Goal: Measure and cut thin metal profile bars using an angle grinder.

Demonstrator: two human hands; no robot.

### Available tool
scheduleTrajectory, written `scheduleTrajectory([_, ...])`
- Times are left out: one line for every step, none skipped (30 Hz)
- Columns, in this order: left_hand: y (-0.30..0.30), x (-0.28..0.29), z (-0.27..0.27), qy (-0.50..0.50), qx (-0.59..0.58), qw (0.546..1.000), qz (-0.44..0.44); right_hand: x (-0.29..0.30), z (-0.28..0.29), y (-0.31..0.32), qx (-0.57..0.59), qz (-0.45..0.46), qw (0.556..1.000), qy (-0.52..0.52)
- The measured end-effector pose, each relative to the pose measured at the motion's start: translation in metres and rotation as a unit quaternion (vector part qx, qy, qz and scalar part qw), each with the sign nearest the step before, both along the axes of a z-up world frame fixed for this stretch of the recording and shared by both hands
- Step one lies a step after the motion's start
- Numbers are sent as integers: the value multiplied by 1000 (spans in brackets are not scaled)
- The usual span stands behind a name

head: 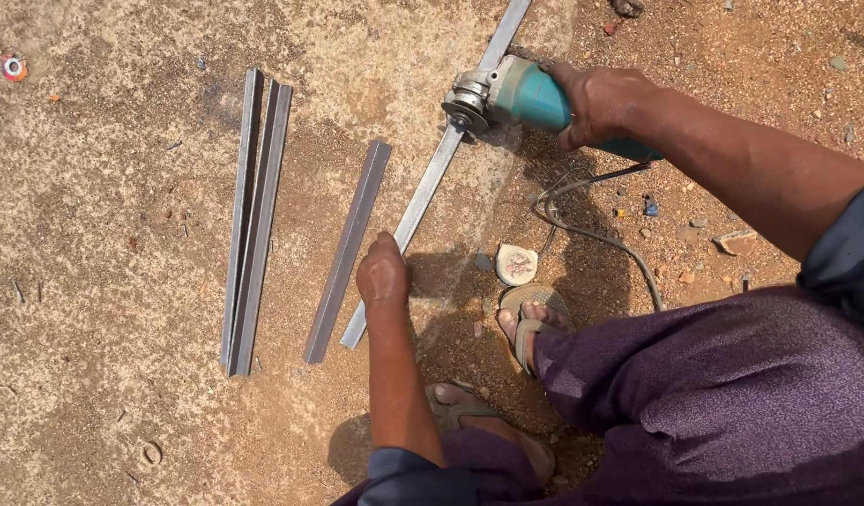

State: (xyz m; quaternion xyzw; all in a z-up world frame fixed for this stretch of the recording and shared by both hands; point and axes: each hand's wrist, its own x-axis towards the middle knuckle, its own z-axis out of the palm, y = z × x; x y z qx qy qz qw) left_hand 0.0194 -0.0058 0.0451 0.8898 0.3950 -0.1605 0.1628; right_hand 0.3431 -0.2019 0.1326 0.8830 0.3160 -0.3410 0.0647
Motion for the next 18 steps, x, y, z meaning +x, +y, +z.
scheduleTrajectory([2,-1,-6,3,6,1000,-3,0,0,0,8,2,1000,-3])
scheduleTrajectory([3,-4,-13,7,12,1000,-4,-1,0,0,16,5,1000,-5])
scheduleTrajectory([3,-4,-15,9,12,1000,-6,-2,1,0,17,3,1000,-4])
scheduleTrajectory([4,-4,-17,15,12,1000,-6,-2,3,0,18,13,1000,-10])
scheduleTrajectory([5,-4,-19,22,12,1000,-7,-3,5,1,18,23,999,-16])
scheduleTrajectory([4,-2,-15,21,15,1000,-7,-3,5,2,21,22,999,-17])
scheduleTrajectory([4,-1,-10,24,10,1000,-4,-3,6,4,19,20,1000,-14])
scheduleTrajectory([3,0,-6,27,6,1000,-1,-3,6,5,17,18,1000,-11])
scheduleTrajectory([3,1,-5,25,9,1000,-1,-4,9,8,19,18,1000,-12])
scheduleTrajectory([2,1,-5,27,11,1000,-5,-5,12,10,12,18,1000,-13])
scheduleTrajectory([2,1,-6,29,13,999,-8,-6,15,13,5,18,1000,-14])
scheduleTrajectory([3,-3,-15,30,12,999,-9,-8,19,15,5,17,1000,-13])
scheduleTrajectory([4,-6,-25,18,30,999,-21,-9,24,18,-10,10,1000,-9])
scheduleTrajectory([5,-9,-35,6,47,998,-32,-10,28,21,-25,4,1000,-5])
scheduleTrajectory([5,-11,-36,6,46,998,-33,-11,25,21,-27,2,1000,-4])
scheduleTrajectory([5,-12,-37,-28,58,997,-43,-10,23,21,-18,-1,1000,-6])
scheduleTrajectory([5,-13,-38,-62,70,994,-54,-9,21,22,-10,-4,1000,-7])
scheduleTrajectory([6,-13,-40,-62,69,994,-53,-8,19,19,-11,-4,1000,-8])
